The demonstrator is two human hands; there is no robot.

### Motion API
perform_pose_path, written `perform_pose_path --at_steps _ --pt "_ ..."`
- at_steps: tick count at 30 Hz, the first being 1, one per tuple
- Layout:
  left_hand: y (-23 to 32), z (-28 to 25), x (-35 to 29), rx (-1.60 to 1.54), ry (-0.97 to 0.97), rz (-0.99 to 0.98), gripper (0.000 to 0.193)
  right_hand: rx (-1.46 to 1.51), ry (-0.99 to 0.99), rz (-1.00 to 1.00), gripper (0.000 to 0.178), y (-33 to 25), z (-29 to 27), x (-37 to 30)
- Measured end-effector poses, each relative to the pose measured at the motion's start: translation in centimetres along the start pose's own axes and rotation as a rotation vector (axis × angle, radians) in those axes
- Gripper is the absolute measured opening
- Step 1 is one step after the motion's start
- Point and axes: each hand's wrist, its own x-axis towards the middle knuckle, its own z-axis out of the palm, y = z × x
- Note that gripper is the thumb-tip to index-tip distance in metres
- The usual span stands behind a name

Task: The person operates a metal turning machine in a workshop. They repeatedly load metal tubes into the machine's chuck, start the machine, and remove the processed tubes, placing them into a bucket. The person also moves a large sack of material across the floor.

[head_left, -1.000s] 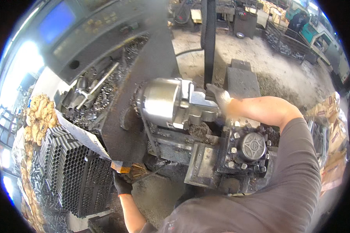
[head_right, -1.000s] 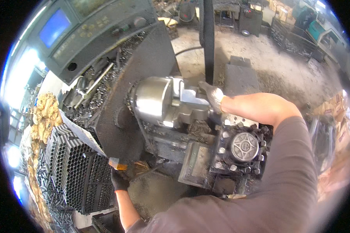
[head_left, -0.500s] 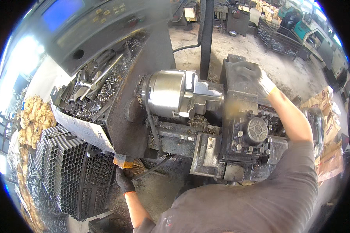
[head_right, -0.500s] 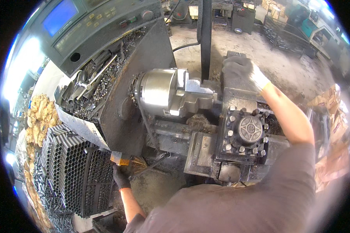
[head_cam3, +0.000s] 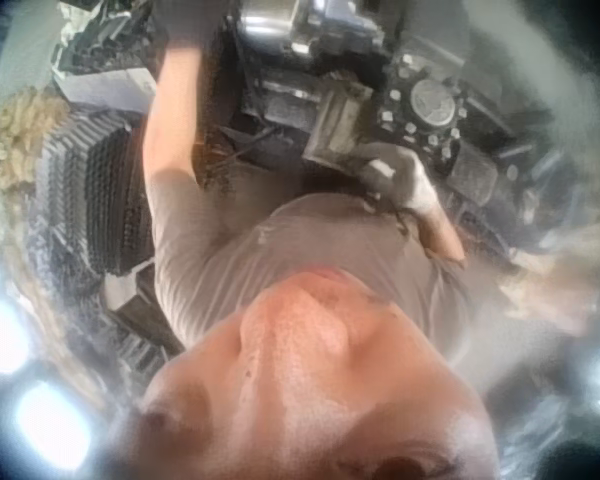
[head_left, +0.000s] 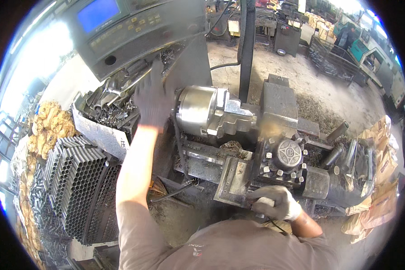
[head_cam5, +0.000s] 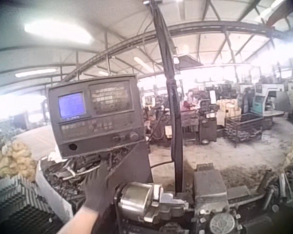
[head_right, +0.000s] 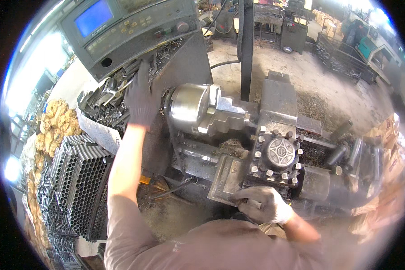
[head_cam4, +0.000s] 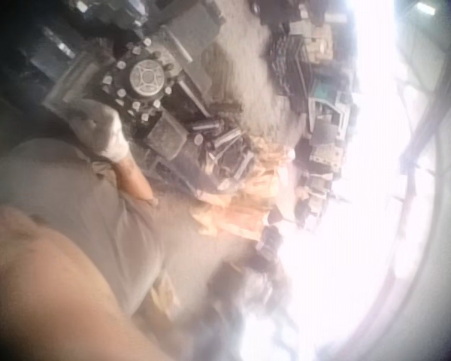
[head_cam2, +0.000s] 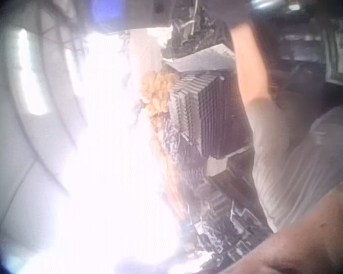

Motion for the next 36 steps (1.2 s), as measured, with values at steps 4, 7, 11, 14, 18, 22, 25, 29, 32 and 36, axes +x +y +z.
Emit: perform_pose_path --at_steps 4,7,11,14,18,22,25,29,32,36 --pt "1.3 3.9 9.4 0.143 -0.332 -0.209 0.076 0.144 0.06 0.093 0.029 3.2 1.5 -2.2" --pt "1.9 4.8 12.5 0.257 -0.404 -0.144 0.073 0.121 0.072 0.107 0.027 4.7 2.1 -3.7" --pt "4.1 2.6 7.9 0.16 -0.171 -0.141 0.069 0.087 0.036 0.048 0.023 5.8 3.5 -4.9" --pt "4.1 -0.9 -5.6 0.014 -0.139 0.046 0.058 0.211 -0.055 0.194 0.02 6.5 5.6 -4.0" --pt "1.3 -5.7 -31.8 -0.074 -0.621 -0.046 0.045 0.217 -0.223 0.11 0.021 7.4 10.5 -0.5" --pt "-0.3 -19.4 -60.6 -0.186 -0.837 -1.277 0.051 0.203 -0.561 0.163 0.03 6.9 18.9 3.0" --pt "4.9 -35.5 -79.9 0.128 -0.445 -1.983 0.044 0.151 -0.79 0.188 0.033 4.2 28.9 3.3" --pt "19.4 -53.1 -97.5 0.736 0.237 -2.449 0.048 -0.043 -1.152 -0.039 0.034 -1.8 44.0 0.1" --pt "31.1 -58.0 -101.9 1.504 0.903 -2.509 0.055 -0.197 -1.401 -0.333 0.035 -6.7 52.8 -3.4" --pt "40.7 -60.4 -101.2 1.812 2.292 -1.975 0.069 -0.312 -1.595 -0.668 0.039 -11.8 60.6 -8.6"
